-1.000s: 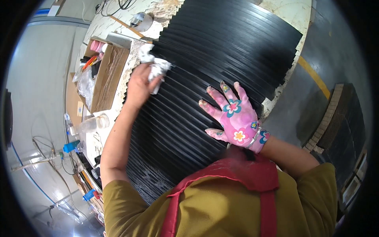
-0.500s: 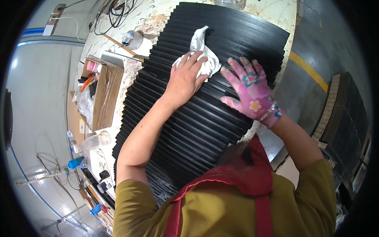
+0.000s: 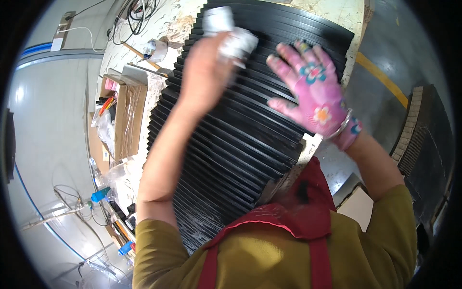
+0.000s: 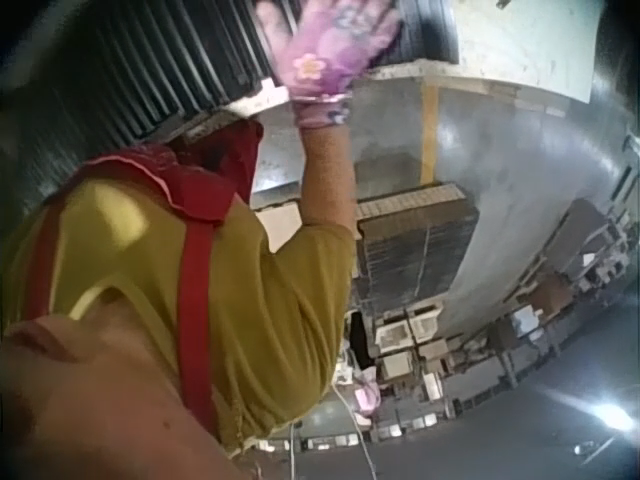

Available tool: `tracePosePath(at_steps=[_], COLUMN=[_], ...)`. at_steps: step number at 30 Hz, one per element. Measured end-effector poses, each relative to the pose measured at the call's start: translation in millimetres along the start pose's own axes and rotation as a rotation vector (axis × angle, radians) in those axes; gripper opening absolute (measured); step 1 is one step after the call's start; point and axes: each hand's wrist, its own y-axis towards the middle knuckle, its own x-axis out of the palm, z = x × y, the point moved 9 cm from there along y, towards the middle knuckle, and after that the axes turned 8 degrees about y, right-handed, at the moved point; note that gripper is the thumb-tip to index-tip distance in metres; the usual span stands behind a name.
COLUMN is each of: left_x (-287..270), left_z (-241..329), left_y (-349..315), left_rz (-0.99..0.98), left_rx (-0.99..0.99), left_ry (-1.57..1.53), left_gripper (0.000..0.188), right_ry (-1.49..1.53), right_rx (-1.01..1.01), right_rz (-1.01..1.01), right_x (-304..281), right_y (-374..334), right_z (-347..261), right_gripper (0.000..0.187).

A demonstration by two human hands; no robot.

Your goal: The person wipes down a black slatted wooden shutter with a cloth and a liquid from a bottle, handling the item by turning it over to clean different sides.

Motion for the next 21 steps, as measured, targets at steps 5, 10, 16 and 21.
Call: tracePosePath(at_steps=[5, 10, 16, 21], left_x=[41.6, 5.5, 24.4, 94.2], left_z=[7.3, -187.5, -1.1, 45.6], left_y=[-13.5, -30.1, 67.6, 78.1], left_rz=[-0.012, -0.087, 0.051, -0.004], left_rx=[-0.009, -0.545, -0.158, 0.014], left_ry=[0.081, 0.211, -0.089, 0.176], left_gripper=[0.042, 0.029, 0.030, 0.049], right_ry=[-0.051, 0.068, -0.106, -0.113], right_rx=[-0.007, -0.038, 0.128, 0.168], right_rz=[-0.058, -0.100, 0.145, 0.051], right_x=[29.1, 23.0, -14.0, 9.6], right_y=[-5.7, -4.5, 31.7, 38.4], right_z=[23.8, 26.3, 119.6, 130.0], right_gripper=[0.063, 0.064, 0.065, 0.062])
